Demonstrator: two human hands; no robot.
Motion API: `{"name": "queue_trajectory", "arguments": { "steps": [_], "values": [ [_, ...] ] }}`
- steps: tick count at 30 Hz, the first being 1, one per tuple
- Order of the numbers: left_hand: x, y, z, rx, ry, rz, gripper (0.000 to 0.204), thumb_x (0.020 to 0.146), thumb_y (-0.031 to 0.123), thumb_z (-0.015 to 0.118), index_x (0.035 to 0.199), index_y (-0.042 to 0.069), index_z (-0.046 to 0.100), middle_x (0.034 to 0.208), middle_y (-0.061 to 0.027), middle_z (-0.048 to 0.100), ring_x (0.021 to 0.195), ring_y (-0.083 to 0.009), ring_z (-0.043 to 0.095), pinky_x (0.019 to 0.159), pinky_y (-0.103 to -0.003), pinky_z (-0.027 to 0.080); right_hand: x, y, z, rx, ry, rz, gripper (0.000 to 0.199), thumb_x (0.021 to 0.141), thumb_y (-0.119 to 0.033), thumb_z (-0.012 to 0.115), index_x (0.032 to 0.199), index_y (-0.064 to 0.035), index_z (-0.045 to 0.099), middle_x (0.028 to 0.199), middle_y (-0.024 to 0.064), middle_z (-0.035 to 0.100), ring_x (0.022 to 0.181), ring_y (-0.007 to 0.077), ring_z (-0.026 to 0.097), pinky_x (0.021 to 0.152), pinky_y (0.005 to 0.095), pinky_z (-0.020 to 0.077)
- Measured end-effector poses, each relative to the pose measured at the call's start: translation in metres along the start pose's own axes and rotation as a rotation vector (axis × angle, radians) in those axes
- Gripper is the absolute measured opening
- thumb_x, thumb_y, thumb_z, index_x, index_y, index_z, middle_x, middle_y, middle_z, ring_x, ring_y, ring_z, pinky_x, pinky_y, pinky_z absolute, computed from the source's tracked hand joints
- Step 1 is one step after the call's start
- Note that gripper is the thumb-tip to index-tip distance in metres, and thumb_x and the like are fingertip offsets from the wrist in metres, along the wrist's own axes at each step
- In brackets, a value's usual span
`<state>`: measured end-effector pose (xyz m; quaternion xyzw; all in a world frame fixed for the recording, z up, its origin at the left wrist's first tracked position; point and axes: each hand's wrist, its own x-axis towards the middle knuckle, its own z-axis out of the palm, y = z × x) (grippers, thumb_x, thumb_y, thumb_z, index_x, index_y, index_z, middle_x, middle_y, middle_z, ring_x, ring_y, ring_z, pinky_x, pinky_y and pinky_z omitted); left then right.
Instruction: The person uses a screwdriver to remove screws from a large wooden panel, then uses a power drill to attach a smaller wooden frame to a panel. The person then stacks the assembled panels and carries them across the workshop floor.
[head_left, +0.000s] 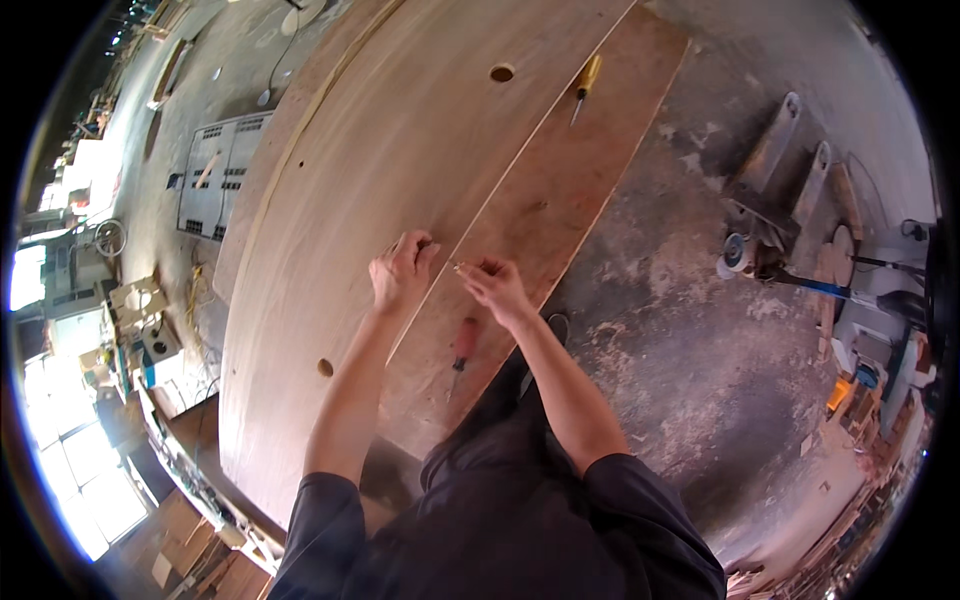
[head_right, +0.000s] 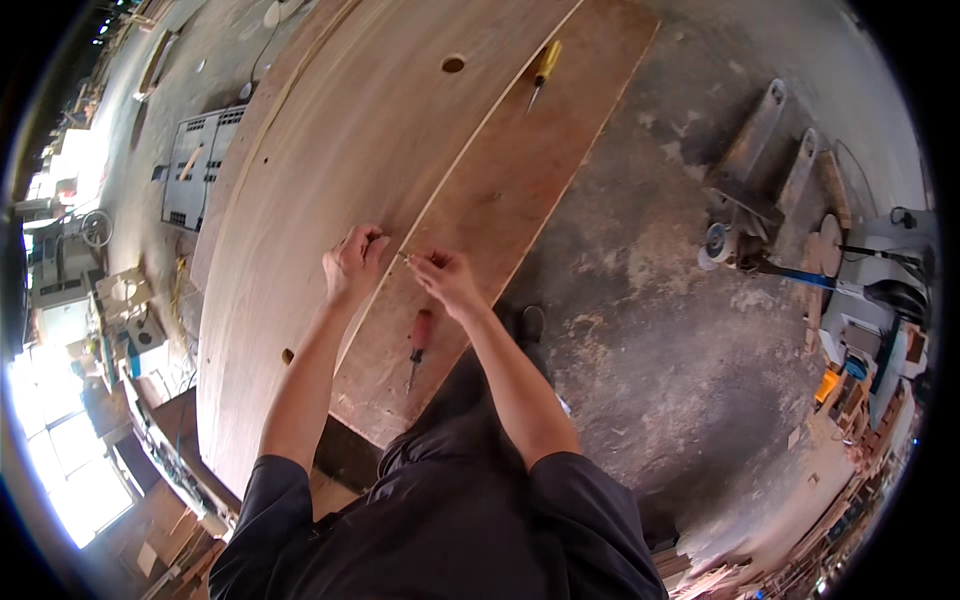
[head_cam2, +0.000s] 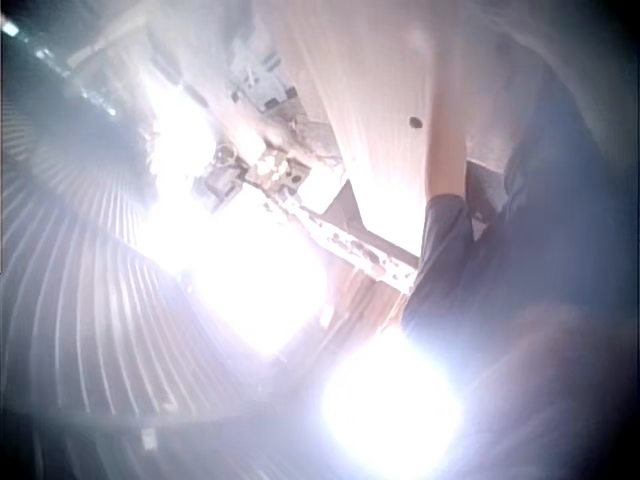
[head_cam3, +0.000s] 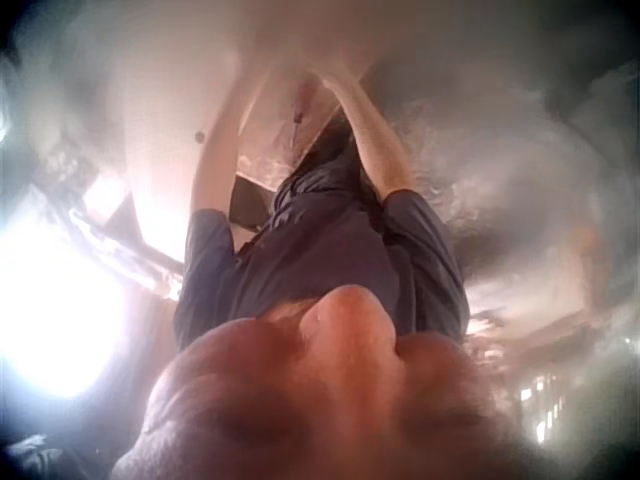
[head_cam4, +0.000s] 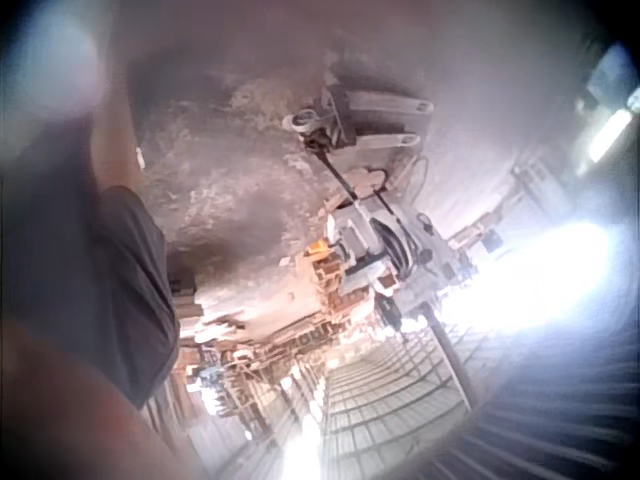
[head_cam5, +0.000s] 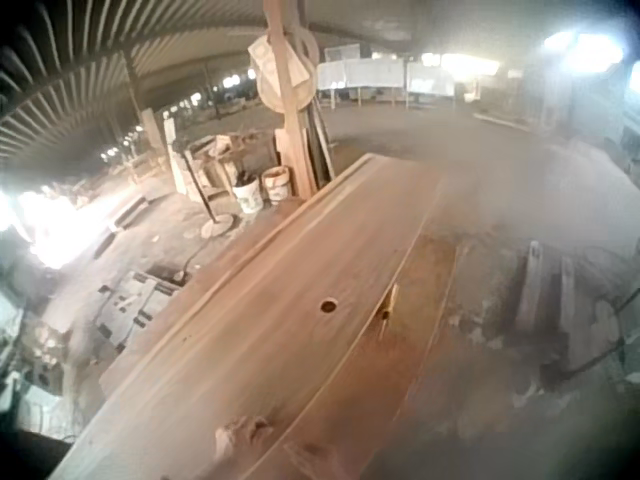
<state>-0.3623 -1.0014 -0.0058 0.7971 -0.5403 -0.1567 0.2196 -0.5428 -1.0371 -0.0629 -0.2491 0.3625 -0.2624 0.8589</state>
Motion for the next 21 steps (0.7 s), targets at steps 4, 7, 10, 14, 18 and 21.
{"name": "queue_trajectory", "arguments": {
  "steps": [4, 7, 10, 14, 18, 21],
  "values": [
    [0.005, -0.03, 0.015, -0.342, 0.308, -0.016, 0.012, 0.094, 0.02, 0.061, 0.093, 0.008, 0.06, 0.067, -0.0051, 0.059, 0.053, -0.0174, 0.054, 0.05, -0.031, 0.043, -0.023, -0.012, -0.009, -0.117, 0.019, 0.04, 0.018, 0.093, -0.017, 0.068, 0.08, -0.0079, 0.06, 0.065, -0.0052, 0.049, 0.052, 0.0035, 0.04, 0.044, 0.0205, 0.0238],
    [0.011, -0.035, -0.011, -1.399, 0.091, -0.53, 0.013, 0.094, 0.021, 0.058, 0.085, 0.013, 0.055, 0.069, 0.0021, 0.051, 0.055, -0.0113, 0.045, 0.046, -0.024, 0.035, -0.056, -0.024, -0.052, -0.175, 0.14, 0.08, 0.021, 0.095, -0.022, 0.066, 0.081, -0.0079, 0.059, 0.065, -0.0031, 0.051, 0.05, 0.0041, 0.039, 0.044, 0.021, 0.0245],
    [0.003, -0.016, -0.031, -1.821, 0.156, -0.699, 0.016, 0.091, 0.017, 0.058, 0.078, 0.013, 0.052, 0.071, 0.0004, 0.052, 0.057, -0.0131, 0.046, 0.045, -0.025, 0.032, -0.095, -0.076, -0.084, -0.196, 0.211, 0.073, 0.018, 0.096, -0.021, 0.064, 0.088, -0.0055, 0.06, 0.067, 0.002, 0.056, 0.049, 0.0053, 0.041, 0.043, 0.0213, 0.0258],
    [-0.017, -0.011, -0.024, -1.807, 0.185, -0.789, 0.023, 0.095, 0.026, 0.057, 0.078, 0.012, 0.052, 0.067, -0.0001, 0.05, 0.054, -0.012, 0.044, 0.043, -0.025, 0.032, -0.11, -0.127, -0.141, -0.022, 0.338, 0.072, 0.016, 0.097, -0.019, 0.063, 0.092, -0.0042, 0.06, 0.068, 0.005, 0.058, 0.047, 0.0065, 0.043, 0.042, 0.0208, 0.0264],
    [-0.051, 0.019, -0.005, -1.658, 0.119, -0.895, 0.018, 0.098, 0.026, 0.056, 0.085, 0.013, 0.056, 0.062, 0.0037, 0.044, 0.049, -0.0099, 0.041, 0.041, -0.024, 0.03, -0.093, -0.167, -0.196, 0.007, 0.338, 0.061, 0.014, 0.098, -0.018, 0.06, 0.095, -0.0038, 0.061, 0.072, 0.0085, 0.059, 0.045, 0.0079, 0.042, 0.04, 0.021, 0.0281],
    [-0.059, 0.092, 0.013, -1.674, 0.145, -1.015, 0.012, 0.097, 0.022, 0.058, 0.092, 0.011, 0.058, 0.063, 0.0044, 0.043, 0.051, -0.0102, 0.04, 0.043, -0.024, 0.031, -0.07, -0.201, -0.236, 0.059, 0.289, 0.071, 0.012, 0.096, -0.016, 0.063, 0.093, -0.0051, 0.062, 0.071, 0.0069, 0.059, 0.047, 0.0079, 0.044, 0.041, 0.0205, 0.0296]
  ]
}}
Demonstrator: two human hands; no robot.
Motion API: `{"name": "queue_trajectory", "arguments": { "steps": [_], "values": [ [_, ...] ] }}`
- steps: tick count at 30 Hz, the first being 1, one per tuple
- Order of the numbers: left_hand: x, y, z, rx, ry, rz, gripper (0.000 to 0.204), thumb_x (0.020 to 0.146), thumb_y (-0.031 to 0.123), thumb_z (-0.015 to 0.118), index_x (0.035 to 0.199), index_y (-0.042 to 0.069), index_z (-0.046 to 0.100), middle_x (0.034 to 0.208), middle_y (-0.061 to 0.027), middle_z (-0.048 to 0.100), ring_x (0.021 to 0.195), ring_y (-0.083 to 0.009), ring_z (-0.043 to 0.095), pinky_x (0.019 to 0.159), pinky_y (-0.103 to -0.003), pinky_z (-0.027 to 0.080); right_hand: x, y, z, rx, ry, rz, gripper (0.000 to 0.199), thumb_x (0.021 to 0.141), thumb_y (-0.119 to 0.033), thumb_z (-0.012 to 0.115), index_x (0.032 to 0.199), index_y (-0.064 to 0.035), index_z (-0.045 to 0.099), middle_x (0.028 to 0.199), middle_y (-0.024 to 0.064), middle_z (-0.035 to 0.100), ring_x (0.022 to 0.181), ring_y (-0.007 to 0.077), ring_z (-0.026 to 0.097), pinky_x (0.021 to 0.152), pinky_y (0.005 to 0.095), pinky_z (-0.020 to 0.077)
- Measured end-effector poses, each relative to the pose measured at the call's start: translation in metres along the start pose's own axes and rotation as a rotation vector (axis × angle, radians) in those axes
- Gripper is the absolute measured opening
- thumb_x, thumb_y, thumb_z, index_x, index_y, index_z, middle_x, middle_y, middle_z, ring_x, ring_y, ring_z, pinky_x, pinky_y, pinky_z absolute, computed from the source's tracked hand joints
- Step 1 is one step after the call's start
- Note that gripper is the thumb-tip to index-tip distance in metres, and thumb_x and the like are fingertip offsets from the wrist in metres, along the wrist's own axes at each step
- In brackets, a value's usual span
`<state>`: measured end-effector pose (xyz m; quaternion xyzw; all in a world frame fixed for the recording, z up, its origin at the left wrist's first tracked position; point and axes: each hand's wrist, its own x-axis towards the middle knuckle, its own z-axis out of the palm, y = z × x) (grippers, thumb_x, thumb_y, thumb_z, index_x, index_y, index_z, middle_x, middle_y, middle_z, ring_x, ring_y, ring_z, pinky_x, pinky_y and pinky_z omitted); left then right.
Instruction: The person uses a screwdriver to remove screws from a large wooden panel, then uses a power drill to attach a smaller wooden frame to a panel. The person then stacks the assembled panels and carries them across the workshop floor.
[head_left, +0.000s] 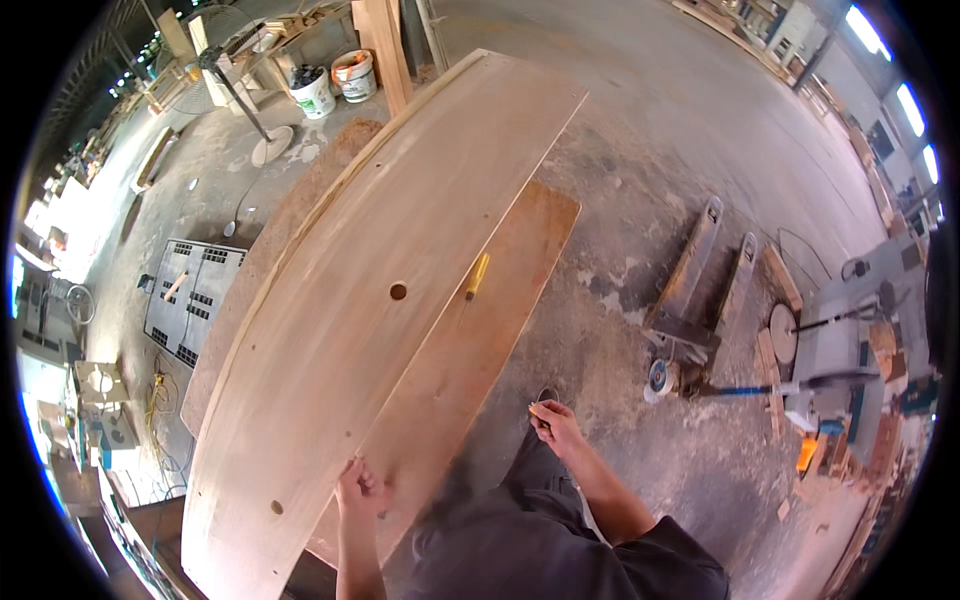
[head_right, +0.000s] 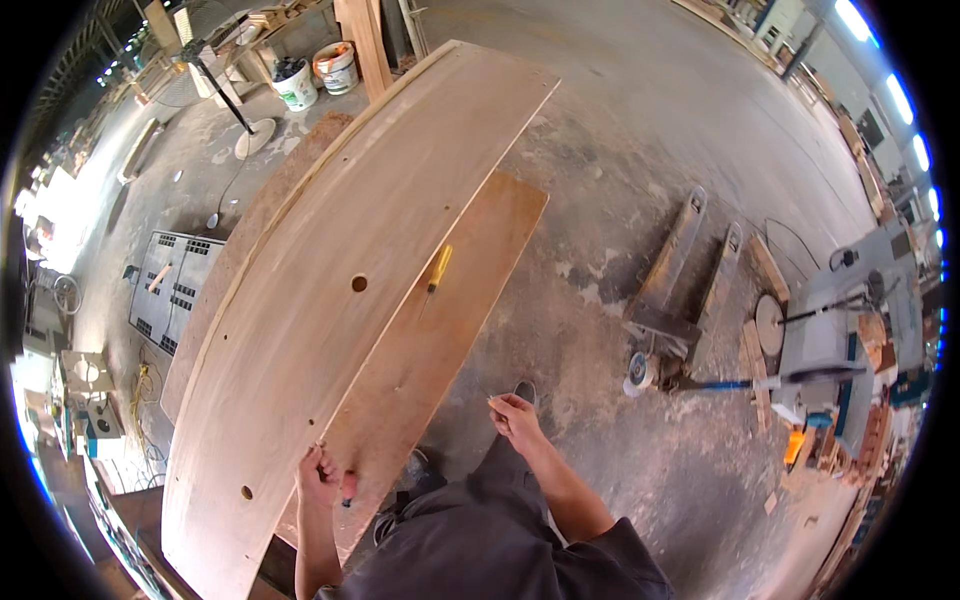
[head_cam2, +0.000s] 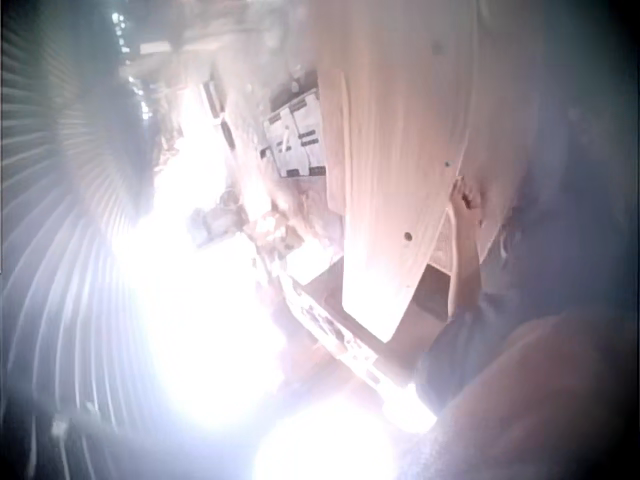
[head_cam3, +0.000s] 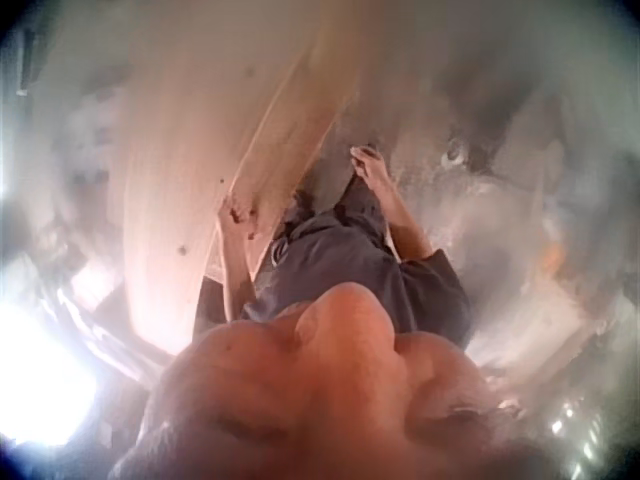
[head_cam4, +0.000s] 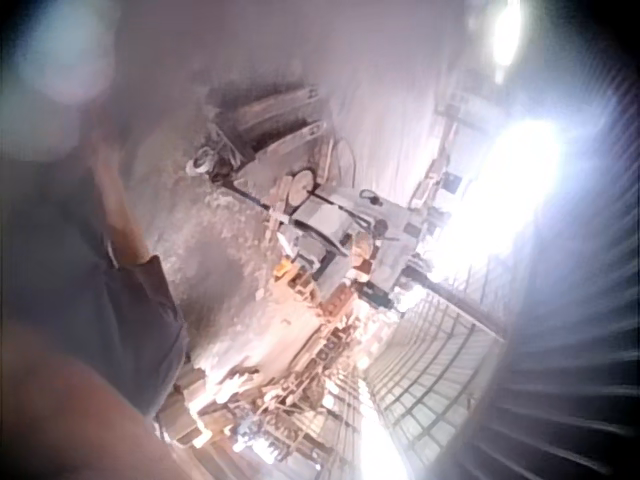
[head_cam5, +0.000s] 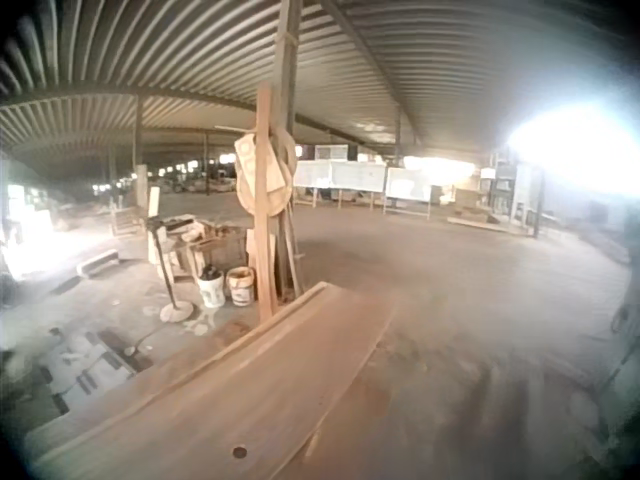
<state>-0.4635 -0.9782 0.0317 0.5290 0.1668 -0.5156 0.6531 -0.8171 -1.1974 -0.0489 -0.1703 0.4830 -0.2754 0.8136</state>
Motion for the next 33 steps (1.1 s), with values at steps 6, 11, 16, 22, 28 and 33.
{"name": "queue_trajectory", "arguments": {
  "steps": [6, 11, 16, 22, 28, 33],
  "values": [
    [-0.01, -0.088, 0.141, -0.209, -0.095, -0.243, 0.012, 0.097, 0.019, 0.059, 0.099, 0.007, 0.059, 0.067, 0.002, 0.044, 0.059, -0.0112, 0.043, 0.051, -0.024, 0.037, 0.032, -0.136, -0.03, -0.027, -0.06, -0.07, 0.013, 0.096, -0.018, 0.064, 0.095, -0.0057, 0.063, 0.071, 0.0045, 0.059, 0.048, 0.0064, 0.044, 0.043, 0.0204, 0.0301],
    [0.043, -0.131, 0.258, -0.172, -0.346, -0.346, 0.01, 0.096, 0.013, 0.056, 0.101, 0.005, 0.058, 0.075, -0.0022, 0.052, 0.068, -0.0142, 0.052, 0.056, -0.027, 0.044, 0.07, -0.236, -0.066, 0.0, 0.007, -0.147, 0.01, 0.096, -0.015, 0.064, 0.098, -0.006, 0.062, 0.072, 0.0026, 0.059, 0.049, 0.0051, 0.043, 0.044, 0.0196, 0.0301],
    [0.079, -0.134, 0.416, -0.114, -0.249, -0.226, 0.01, 0.095, 0.011, 0.052, 0.099, 0.004, 0.057, 0.085, -0.0064, 0.059, 0.075, -0.0214, 0.059, 0.066, -0.031, 0.049, 0.131, -0.335, -0.085, -0.09, 0.052, -0.267, 0.013, 0.095, -0.016, 0.065, 0.099, -0.0042, 0.062, 0.07, 0.001, 0.057, 0.048, 0.0046, 0.041, 0.042, 0.0205, 0.0273],
    [0.189, -0.133, 0.542, 0.034, -0.347, -0.264, 0.013, 0.092, 0.012, 0.06, 0.101, 0.002, 0.06, 0.075, -0.0023, 0.054, 0.069, -0.0157, 0.054, 0.063, -0.028, 0.046, 0.249, -0.493, -0.068, -0.276, 0.109, -0.458, 0.016, 0.095, -0.018, 0.066, 0.099, -0.0029, 0.064, 0.069, -0.0022, 0.055, 0.05, 0.0022, 0.039, 0.044, 0.02, 0.0251],
    [0.303, -0.113, 0.73, 0.88, -0.254, 0.748, 0.011, 0.09, 0.013, 0.069, 0.094, 0.003, 0.069, 0.061, 0.0013, 0.055, 0.055, -0.0083, 0.052, 0.055, -0.027, 0.046, 0.382, -0.629, -0.027, -0.384, 0.19, -0.438, 0.021, 0.094, -0.023, 0.068, 0.099, -0.0033, 0.064, 0.07, -0.0031, 0.055, 0.052, 0.002, 0.04, 0.045, 0.0212, 0.0257],
    [0.384, -0.077, 0.857, 1.14, -0.14, 1.022, 0.02, 0.084, 0.016, 0.075, 0.1, 0.005, 0.071, 0.062, -0.0037, 0.059, 0.054, -0.0135, 0.054, 0.055, -0.029, 0.044, 0.455, -0.681, -0.008, -0.399, 0.186, -0.392, 0.023, 0.094, -0.021, 0.067, 0.1, 0.0015, 0.063, 0.07, -0.0012, 0.056, 0.059, 0.0048, 0.046, 0.052, 0.0214, 0.0337]
  ]
}}
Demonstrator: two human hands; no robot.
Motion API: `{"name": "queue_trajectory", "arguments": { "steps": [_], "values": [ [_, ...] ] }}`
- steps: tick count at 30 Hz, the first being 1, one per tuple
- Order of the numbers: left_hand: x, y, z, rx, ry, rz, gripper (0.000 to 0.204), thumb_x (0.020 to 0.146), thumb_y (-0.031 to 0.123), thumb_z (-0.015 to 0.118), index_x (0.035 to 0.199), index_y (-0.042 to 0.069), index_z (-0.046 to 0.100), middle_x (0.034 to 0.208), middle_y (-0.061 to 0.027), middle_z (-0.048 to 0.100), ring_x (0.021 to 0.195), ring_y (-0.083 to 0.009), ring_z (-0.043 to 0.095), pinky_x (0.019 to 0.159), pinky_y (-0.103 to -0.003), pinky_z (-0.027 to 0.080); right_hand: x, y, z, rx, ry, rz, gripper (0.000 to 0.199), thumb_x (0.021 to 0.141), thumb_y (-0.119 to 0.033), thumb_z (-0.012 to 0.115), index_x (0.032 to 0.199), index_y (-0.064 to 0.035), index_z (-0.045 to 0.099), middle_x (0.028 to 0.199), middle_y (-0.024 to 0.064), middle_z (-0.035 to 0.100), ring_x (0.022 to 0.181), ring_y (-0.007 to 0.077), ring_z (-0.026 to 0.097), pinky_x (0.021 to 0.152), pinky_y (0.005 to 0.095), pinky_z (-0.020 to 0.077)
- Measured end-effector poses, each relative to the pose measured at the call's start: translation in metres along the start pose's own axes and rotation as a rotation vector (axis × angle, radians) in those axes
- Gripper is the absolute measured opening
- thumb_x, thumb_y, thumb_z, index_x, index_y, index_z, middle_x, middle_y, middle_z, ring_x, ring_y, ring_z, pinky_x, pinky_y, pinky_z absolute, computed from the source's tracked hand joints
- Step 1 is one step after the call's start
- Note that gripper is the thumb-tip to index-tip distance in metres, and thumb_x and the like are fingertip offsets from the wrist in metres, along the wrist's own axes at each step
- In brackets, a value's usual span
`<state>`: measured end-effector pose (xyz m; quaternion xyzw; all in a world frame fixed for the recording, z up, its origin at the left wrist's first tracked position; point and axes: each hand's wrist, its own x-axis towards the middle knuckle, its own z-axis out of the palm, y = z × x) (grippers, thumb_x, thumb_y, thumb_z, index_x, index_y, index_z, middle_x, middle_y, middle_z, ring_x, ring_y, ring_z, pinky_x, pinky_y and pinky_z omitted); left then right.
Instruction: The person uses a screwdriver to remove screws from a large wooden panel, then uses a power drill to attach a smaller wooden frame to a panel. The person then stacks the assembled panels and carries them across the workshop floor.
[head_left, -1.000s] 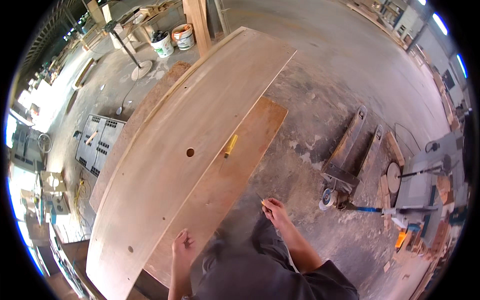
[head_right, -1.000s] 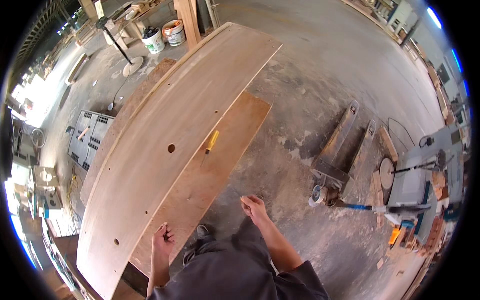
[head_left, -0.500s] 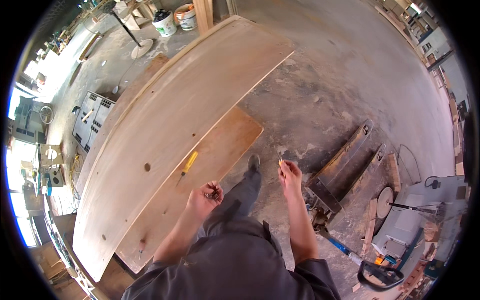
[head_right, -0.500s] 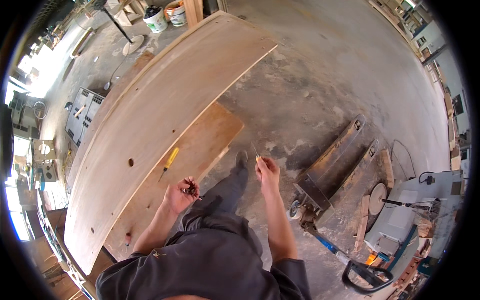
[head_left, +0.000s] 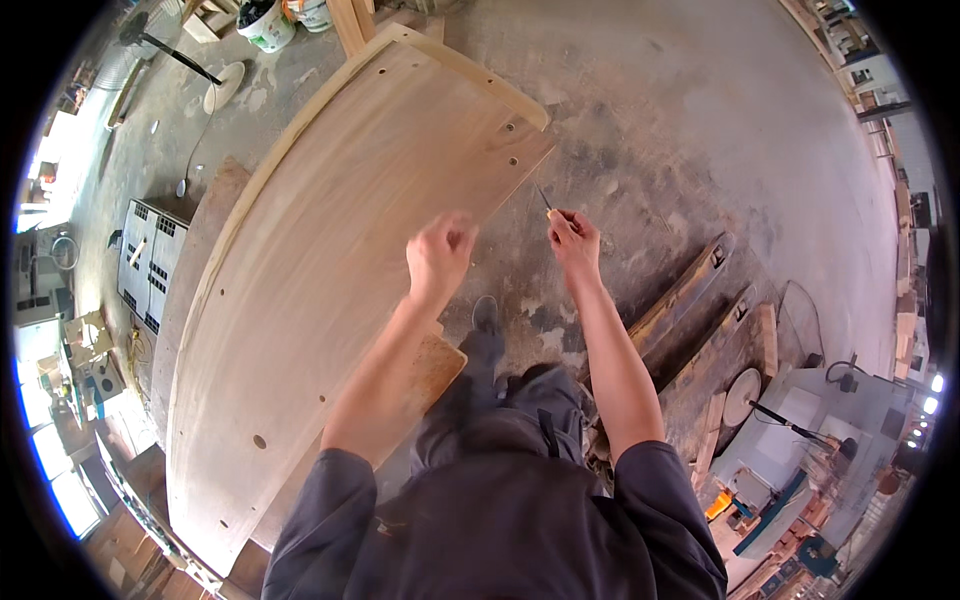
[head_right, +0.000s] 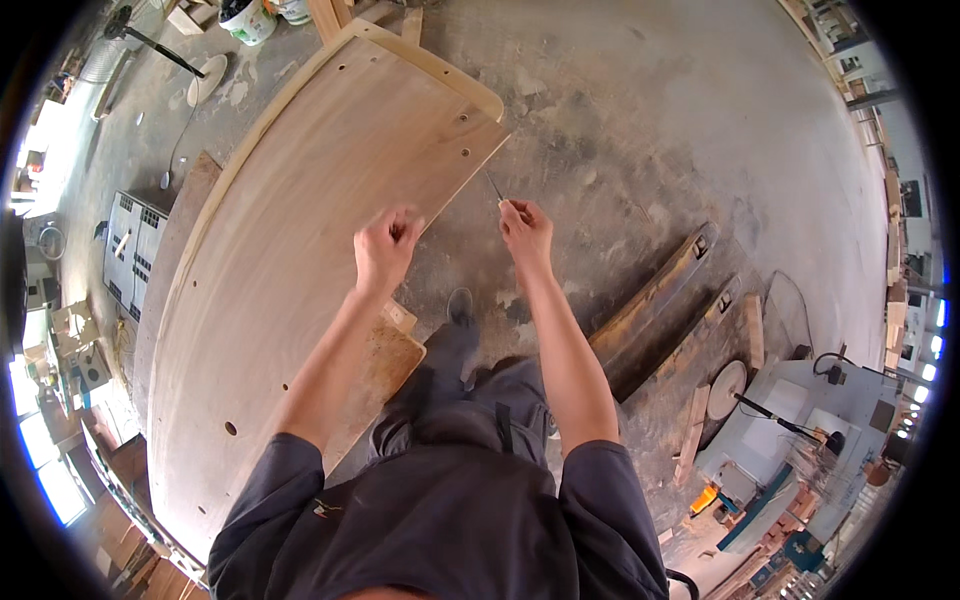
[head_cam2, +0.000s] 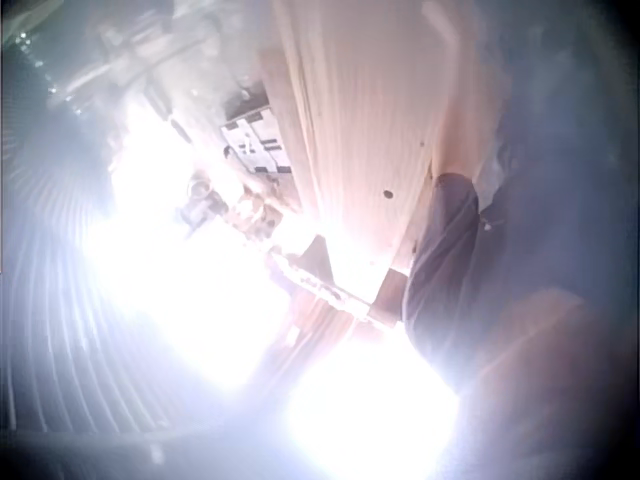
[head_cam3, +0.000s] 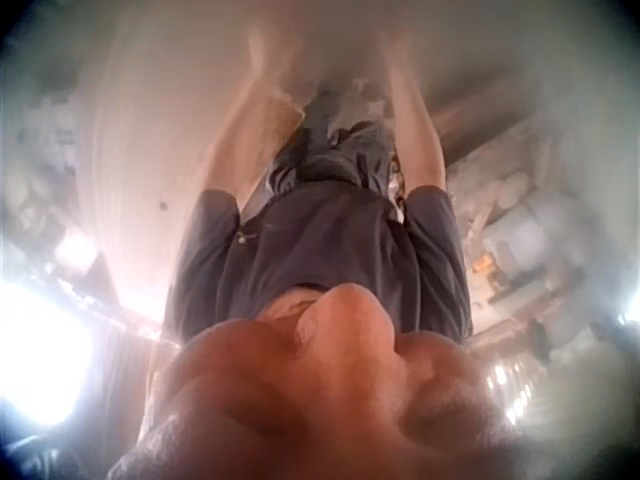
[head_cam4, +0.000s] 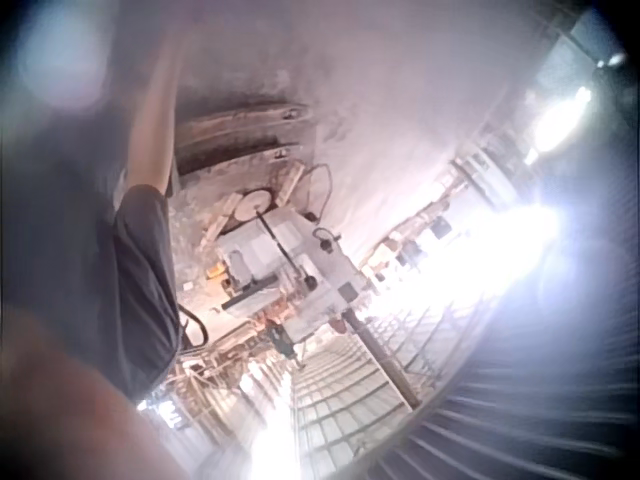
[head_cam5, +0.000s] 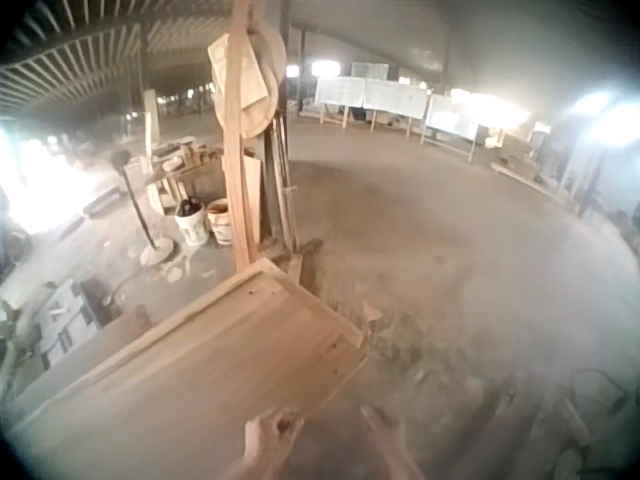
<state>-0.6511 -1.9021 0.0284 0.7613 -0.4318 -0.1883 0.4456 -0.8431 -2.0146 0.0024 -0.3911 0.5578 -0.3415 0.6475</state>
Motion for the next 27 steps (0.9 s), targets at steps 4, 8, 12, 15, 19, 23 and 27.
{"name": "queue_trajectory", "arguments": {
  "steps": [4, 8, 12, 15, 19, 23, 27],
  "values": [
    [0.071, 0.006, 0.032, 0.171, -0.024, 0.083, 0.031, 0.08, 0.02, 0.079, 0.108, 0.01, 0.069, 0.063, -0.0022, 0.058, 0.057, -0.0187, 0.056, 0.057, -0.034, 0.047, 0.031, -0.004, 0.001, -0.007, -0.091, 0.07, 0.02, 0.095, -0.019, 0.065, 0.1, 0.0002, 0.063, 0.069, -0.0019, 0.055, 0.058, 0.0045, 0.045, 0.05, 0.0216, 0.0322],
    [0.099, 0.014, 0.053, 0.297, -0.142, -0.057, 0.043, 0.078, 0.025, 0.081, 0.117, 0.014, 0.067, 0.064, -0.0005, 0.056, 0.061, -0.0182, 0.058, 0.06, -0.036, 0.048, 0.047, -0.002, -0.011, 0.073, -0.2, 0.142, 0.019, 0.095, -0.018, 0.065, 0.1, -0.0002, 0.063, 0.067, -0.0027, 0.054, 0.056, 0.0044, 0.044, 0.049, 0.022, 0.0308],
    [0.103, 0.02, 0.059, 0.336, -0.178, -0.125, 0.046, 0.076, 0.026, 0.081, 0.118, 0.015, 0.066, 0.068, -0.0015, 0.059, 0.067, -0.0206, 0.062, 0.063, -0.037, 0.049, 0.062, 0.004, -0.009, 0.125, -0.259, 0.123, 0.018, 0.094, -0.018, 0.067, 0.097, -0.0002, 0.064, 0.066, -0.0017, 0.056, 0.056, 0.0042, 0.046, 0.049, 0.0216, 0.0325],
    [0.101, 0.017, 0.064, 0.373, -0.158, -0.103, 0.05, 0.077, 0.028, 0.082, 0.123, 0.016, 0.065, 0.066, -0.001, 0.058, 0.062, -0.0183, 0.059, 0.061, -0.035, 0.049, 0.075, 0.01, 0.004, -0.092, -0.189, -0.035, 0.019, 0.094, -0.019, 0.066, 0.094, 0.0, 0.064, 0.069, -0.0008, 0.058, 0.059, 0.0035, 0.048, 0.05, 0.0206, 0.035],
    [0.096, 0.016, 0.065, 0.386, -0.133, -0.066, 0.052, 0.077, 0.026, 0.082, 0.125, 0.018, 0.066, 0.067, -0.0022, 0.059, 0.062, -0.0186, 0.06, 0.06, -0.034, 0.049, 0.082, 0.005, 0.001, -0.106, -0.228, 0.042, 0.019, 0.093, -0.017, 0.067, 0.091, 0.0017, 0.064, 0.071, 0.0008, 0.062, 0.06, 0.0045, 0.051, 0.051, 0.0223, 0.0381],
    [0.095, 0.02, 0.067, 0.378, -0.115, -0.059, 0.052, 0.076, 0.025, 0.083, 0.125, 0.018, 0.067, 0.067, -0.0036, 0.06, 0.061, -0.0184, 0.059, 0.059, -0.034, 0.049, 0.097, 0.021, -0.003, 0.187, -0.364, 0.167, 0.018, 0.092, -0.015, 0.068, 0.091, 0.0027, 0.065, 0.073, 0.0014, 0.064, 0.061, 0.006, 0.053, 0.052, 0.0238, 0.0399],
    [0.098, 0.022, 0.069, 0.395, -0.143, -0.162, 0.05, 0.077, 0.023, 0.082, 0.124, 0.019, 0.067, 0.066, -0.004, 0.058, 0.059, -0.0171, 0.056, 0.06, -0.033, 0.048, 0.089, 0.014, 0.018, -0.212, -0.158, -0.374, 0.015, 0.093, -0.014, 0.067, 0.09, 0.0012, 0.065, 0.071, -0.0013, 0.06, 0.058, 0.0053, 0.05, 0.051, 0.0215, 0.038]
  ]
}}
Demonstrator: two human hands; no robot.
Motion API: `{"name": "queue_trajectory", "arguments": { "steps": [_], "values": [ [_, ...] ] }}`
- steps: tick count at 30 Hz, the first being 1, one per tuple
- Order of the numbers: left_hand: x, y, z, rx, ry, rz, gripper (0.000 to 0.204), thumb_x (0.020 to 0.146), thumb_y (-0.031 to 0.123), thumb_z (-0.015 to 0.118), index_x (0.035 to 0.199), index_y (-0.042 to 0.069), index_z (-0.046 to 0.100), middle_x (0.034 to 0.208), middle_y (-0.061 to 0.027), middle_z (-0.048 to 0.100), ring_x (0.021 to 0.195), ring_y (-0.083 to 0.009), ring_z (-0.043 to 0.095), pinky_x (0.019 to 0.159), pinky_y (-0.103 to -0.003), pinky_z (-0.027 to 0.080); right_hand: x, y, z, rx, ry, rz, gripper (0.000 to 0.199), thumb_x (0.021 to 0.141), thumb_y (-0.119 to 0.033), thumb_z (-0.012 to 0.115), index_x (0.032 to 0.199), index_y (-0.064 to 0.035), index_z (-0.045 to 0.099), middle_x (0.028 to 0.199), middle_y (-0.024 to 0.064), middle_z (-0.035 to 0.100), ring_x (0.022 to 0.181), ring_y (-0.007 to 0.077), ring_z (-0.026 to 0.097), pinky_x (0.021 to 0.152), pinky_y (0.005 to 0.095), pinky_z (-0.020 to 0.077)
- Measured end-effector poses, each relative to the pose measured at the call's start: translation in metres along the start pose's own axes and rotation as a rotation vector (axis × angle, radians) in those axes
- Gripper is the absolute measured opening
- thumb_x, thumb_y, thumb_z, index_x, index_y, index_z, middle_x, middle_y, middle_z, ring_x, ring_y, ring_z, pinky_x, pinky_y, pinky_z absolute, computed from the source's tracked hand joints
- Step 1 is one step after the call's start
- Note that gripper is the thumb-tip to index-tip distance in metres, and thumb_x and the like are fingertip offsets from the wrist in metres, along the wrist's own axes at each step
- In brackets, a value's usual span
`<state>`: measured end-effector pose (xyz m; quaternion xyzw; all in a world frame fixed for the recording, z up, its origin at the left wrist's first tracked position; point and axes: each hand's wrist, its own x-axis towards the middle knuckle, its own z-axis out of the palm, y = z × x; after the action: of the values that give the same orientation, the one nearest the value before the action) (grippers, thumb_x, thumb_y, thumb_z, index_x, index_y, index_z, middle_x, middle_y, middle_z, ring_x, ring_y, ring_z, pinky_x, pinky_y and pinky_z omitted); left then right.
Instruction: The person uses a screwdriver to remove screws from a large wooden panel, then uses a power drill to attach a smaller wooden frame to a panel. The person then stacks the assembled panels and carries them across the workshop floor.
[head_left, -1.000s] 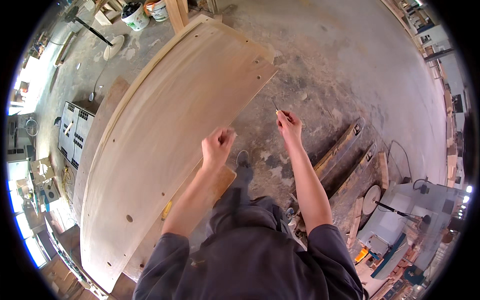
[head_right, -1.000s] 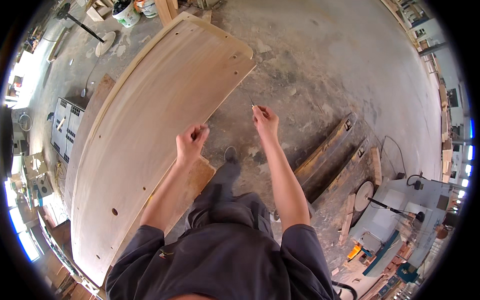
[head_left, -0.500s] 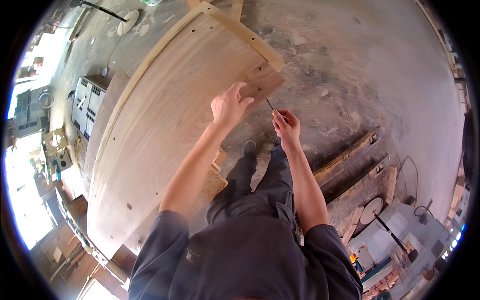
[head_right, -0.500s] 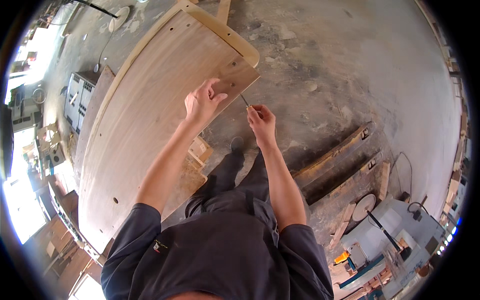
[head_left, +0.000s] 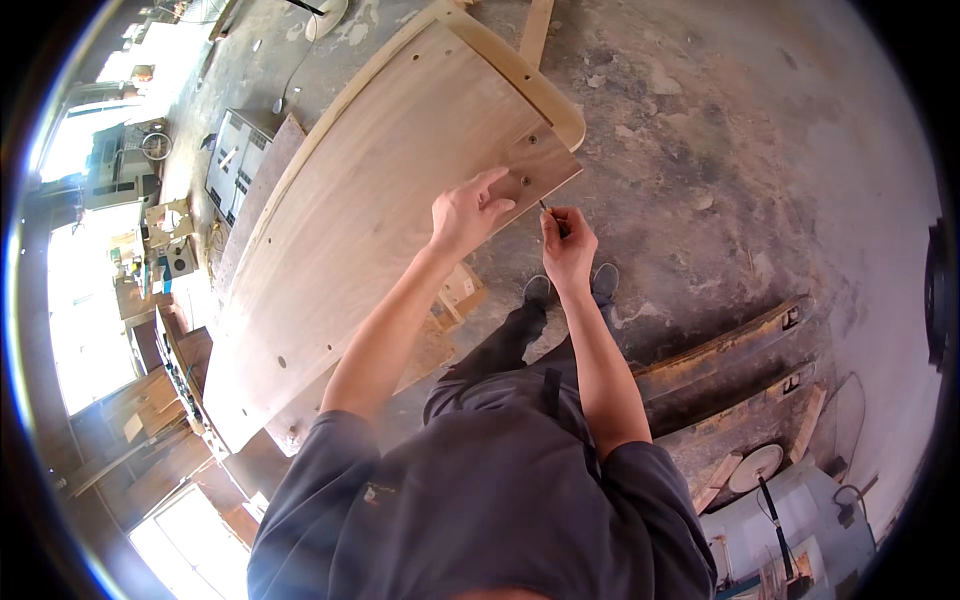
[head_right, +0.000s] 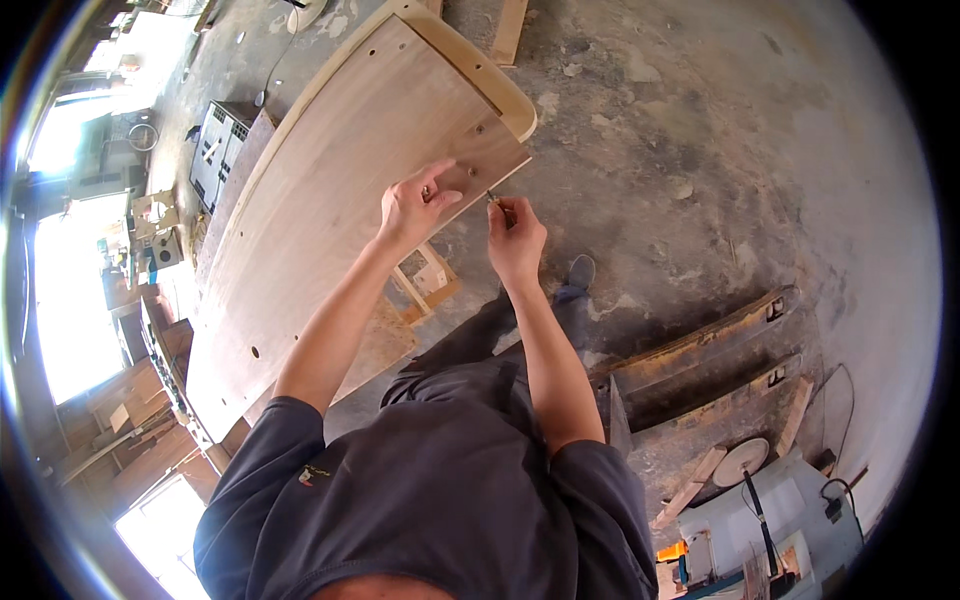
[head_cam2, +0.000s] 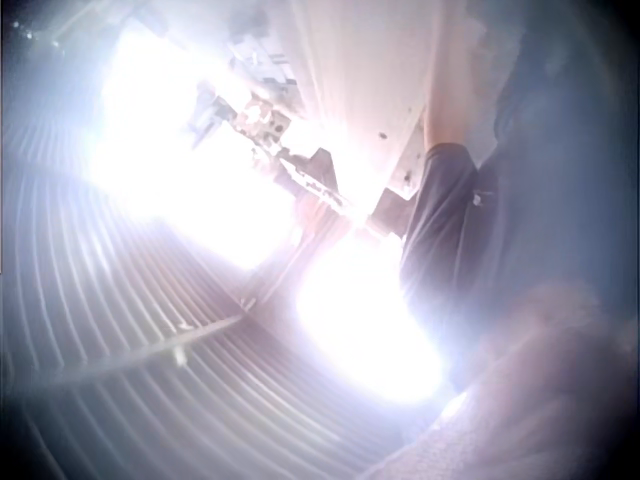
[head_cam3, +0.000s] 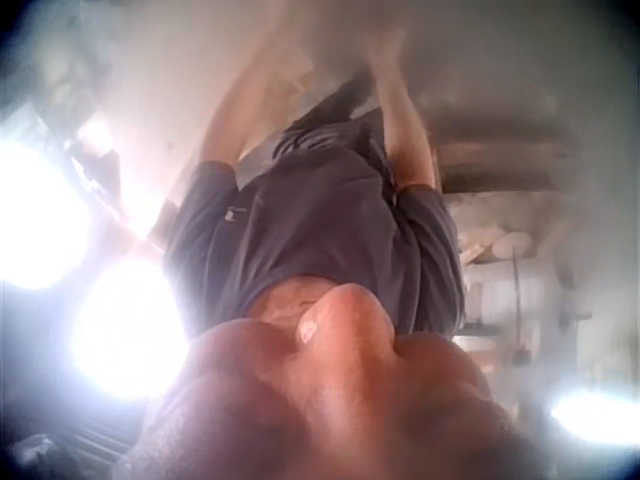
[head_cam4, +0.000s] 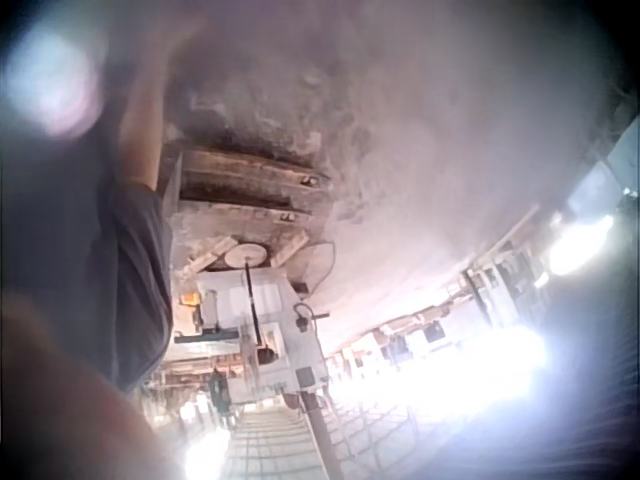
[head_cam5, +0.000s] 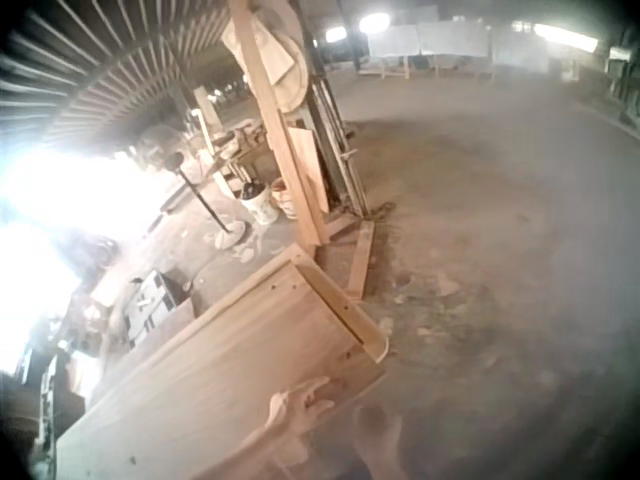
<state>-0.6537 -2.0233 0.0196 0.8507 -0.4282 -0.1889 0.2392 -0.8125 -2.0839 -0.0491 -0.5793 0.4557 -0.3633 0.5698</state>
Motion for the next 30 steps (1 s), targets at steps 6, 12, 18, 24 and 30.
{"name": "queue_trajectory", "arguments": {
  "steps": [6, 12, 18, 24, 30],
  "values": [
    [0.009, 0.012, -0.004, 0.01, -0.048, -0.064, 0.048, 0.077, 0.024, 0.082, 0.123, 0.02, 0.068, 0.069, -0.0022, 0.059, 0.062, -0.0163, 0.056, 0.062, -0.033, 0.048, 0.025, 0.026, -0.013, 0.747, -0.331, 0.49, 0.008, 0.093, -0.008, 0.067, 0.089, -0.0013, 0.065, 0.066, -0.005, 0.052, 0.052, 0.0021, 0.042, 0.043, 0.0194, 0.0263],
    [0.025, 0.019, 0.009, 0.001, -0.006, -0.029, 0.032, 0.079, 0.026, 0.08, 0.108, 0.017, 0.071, 0.076, -0.0024, 0.066, 0.068, -0.0174, 0.062, 0.065, -0.034, 0.05, 0.03, 0.029, -0.008, 0.809, -0.357, 0.512, 0.006, 0.092, -0.006, 0.069, 0.089, -0.0025, 0.065, 0.067, -0.0056, 0.051, 0.052, 0.001, 0.04, 0.041, 0.0192, 0.0225],
    [0.033, 0.02, 0.018, -0.009, 0.062, -0.012, 0.017, 0.083, 0.022, 0.076, 0.096, 0.013, 0.07, 0.076, -0.0034, 0.068, 0.063, -0.0166, 0.063, 0.061, -0.032, 0.05, 0.035, 0.021, -0.014, 0.685, -0.377, 0.487, 0.009, 0.093, -0.009, 0.066, 0.086, -0.0048, 0.064, 0.066, -0.0059, 0.051, 0.053, 0.0009, 0.041, 0.045, 0.019, 0.026],
    [0.035, 0.022, 0.018, -0.009, 0.082, 0.003, 0.016, 0.083, 0.022, 0.075, 0.093, 0.013, 0.068, 0.073, -0.0032, 0.066, 0.064, -0.0176, 0.063, 0.06, -0.034, 0.05, 0.026, 0.021, -0.009, 0.202, -0.279, 0.234, 0.013, 0.091, -0.012, 0.066, 0.094, -0.0001, 0.064, 0.073, -0.0006, 0.063, 0.065, 0.0067, 0.055, 0.059, 0.0222, 0.0419],
    [0.029, 0.027, 0.015, 0.027, 0.066, -0.014, 0.017, 0.084, 0.022, 0.073, 0.095, 0.013, 0.065, 0.073, -0.0037, 0.066, 0.064, -0.0203, 0.063, 0.06, -0.035, 0.05, 0.044, 0.022, -0.017, 0.886, -0.569, 0.709, 0.008, 0.093, -0.012, 0.068, 0.087, -0.0106, 0.063, 0.063, -0.0061, 0.048, 0.049, 0.0008, 0.037, 0.04, 0.0185, 0.0221]
  ]
}}
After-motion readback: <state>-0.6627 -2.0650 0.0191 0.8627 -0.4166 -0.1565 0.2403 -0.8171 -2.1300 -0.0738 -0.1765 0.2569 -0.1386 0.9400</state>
